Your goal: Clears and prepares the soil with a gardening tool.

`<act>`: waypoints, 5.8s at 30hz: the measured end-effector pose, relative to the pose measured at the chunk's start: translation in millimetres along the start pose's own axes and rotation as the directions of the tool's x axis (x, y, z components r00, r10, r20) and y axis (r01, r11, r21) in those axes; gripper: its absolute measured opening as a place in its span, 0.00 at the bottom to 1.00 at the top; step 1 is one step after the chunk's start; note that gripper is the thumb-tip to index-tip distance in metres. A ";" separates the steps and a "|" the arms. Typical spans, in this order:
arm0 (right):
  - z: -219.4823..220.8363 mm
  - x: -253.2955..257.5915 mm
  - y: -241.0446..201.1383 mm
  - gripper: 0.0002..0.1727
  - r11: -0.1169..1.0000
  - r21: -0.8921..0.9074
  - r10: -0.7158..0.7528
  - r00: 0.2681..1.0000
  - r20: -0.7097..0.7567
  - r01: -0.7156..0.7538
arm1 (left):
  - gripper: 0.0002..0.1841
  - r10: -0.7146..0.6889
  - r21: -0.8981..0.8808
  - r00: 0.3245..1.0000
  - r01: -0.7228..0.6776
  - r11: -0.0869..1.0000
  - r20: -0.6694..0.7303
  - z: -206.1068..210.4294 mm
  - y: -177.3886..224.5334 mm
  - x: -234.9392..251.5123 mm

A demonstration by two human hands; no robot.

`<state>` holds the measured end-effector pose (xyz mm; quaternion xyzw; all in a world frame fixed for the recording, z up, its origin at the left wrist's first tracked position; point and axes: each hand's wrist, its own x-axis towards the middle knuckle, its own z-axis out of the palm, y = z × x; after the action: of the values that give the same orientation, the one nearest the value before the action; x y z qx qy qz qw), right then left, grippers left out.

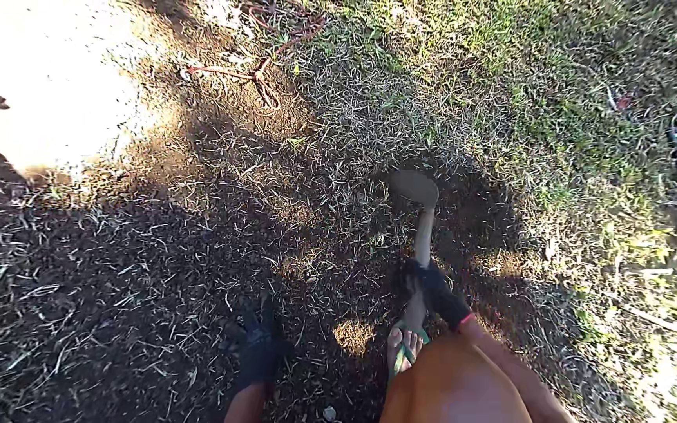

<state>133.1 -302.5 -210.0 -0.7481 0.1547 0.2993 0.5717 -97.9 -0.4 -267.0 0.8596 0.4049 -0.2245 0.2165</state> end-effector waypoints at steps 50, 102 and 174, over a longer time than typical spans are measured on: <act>4.1 -46.4 21.2 0.17 0.790 0.598 0.034 0.963 -0.268 0.139 | 0.70 -0.002 0.027 1.000 0.001 1.000 0.018 -1.9 -3.1 -1.9; -34.7 42.2 -56.1 0.21 0.993 0.023 -0.113 0.993 -0.026 0.114 | 0.74 -0.035 0.061 0.998 0.031 0.998 0.052 -1.5 0.1 -0.6; 15.5 53.1 -75.6 0.21 0.974 0.165 -0.163 0.986 0.043 0.153 | 0.72 -0.060 0.013 0.992 0.059 0.998 0.109 -11.9 8.5 1.1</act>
<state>213.3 -259.4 -188.2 -0.7008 0.1021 0.2604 0.6563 -88.0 1.9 -256.5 0.8345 0.4169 -0.2796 0.2274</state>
